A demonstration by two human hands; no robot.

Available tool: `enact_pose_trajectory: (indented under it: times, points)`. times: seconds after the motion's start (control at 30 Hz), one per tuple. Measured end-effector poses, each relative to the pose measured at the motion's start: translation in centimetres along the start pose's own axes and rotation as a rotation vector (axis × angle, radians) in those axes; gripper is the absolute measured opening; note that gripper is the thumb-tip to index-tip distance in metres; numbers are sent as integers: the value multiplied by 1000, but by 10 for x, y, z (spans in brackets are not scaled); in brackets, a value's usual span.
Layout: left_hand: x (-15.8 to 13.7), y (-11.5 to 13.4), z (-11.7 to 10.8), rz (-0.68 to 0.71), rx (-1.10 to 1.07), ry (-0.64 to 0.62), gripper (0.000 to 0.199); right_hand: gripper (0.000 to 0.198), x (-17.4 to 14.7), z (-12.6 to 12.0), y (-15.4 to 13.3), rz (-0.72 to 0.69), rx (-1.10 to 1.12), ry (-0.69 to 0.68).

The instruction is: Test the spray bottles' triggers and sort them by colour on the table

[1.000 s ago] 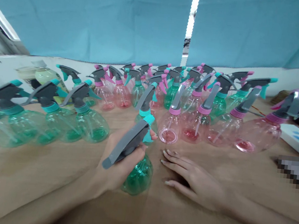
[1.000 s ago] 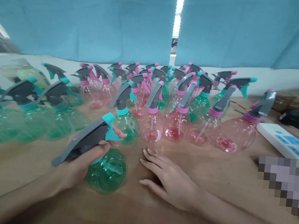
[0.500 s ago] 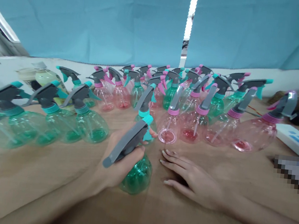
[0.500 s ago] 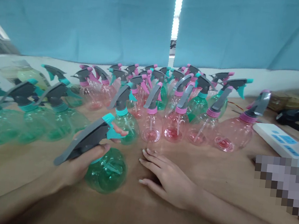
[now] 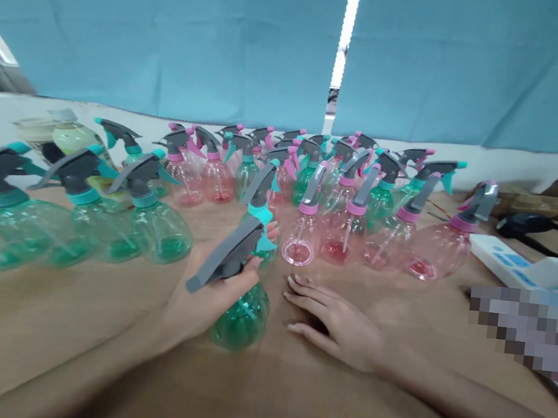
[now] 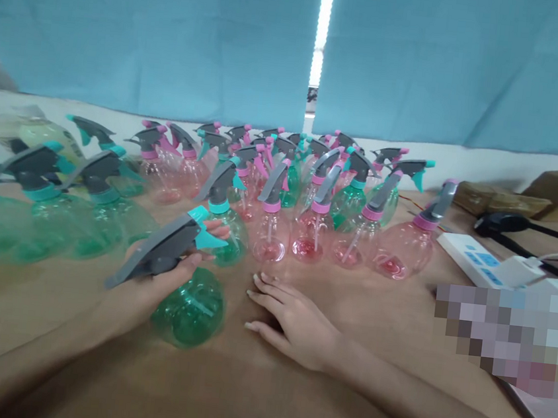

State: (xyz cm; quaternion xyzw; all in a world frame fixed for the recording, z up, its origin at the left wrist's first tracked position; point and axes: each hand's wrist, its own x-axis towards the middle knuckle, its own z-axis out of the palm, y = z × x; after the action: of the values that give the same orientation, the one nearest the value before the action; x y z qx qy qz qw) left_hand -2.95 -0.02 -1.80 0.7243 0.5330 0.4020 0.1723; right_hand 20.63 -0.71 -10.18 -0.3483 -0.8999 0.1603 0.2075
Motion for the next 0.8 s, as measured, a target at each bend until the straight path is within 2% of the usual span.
enact_pose_trajectory:
  times: [0.23, 0.37, 0.53, 0.8]
  points:
    - [-4, 4, -3, 6, 111, 2, 20, 48, 2, -1, -3, -5, -1, 25]
    - [-12, 5, -9, 40, 123, -52, 22, 47, 2, 0, -4, 3, -27, 26]
    - [-25, -4, -17, 100, 89, -137, 34, 46, 2, 2, -5, -1, -61, 26]
    - [-50, -20, -34, 101, 243, -107, 37, 48, 0, -13, -15, 42, -210, -68]
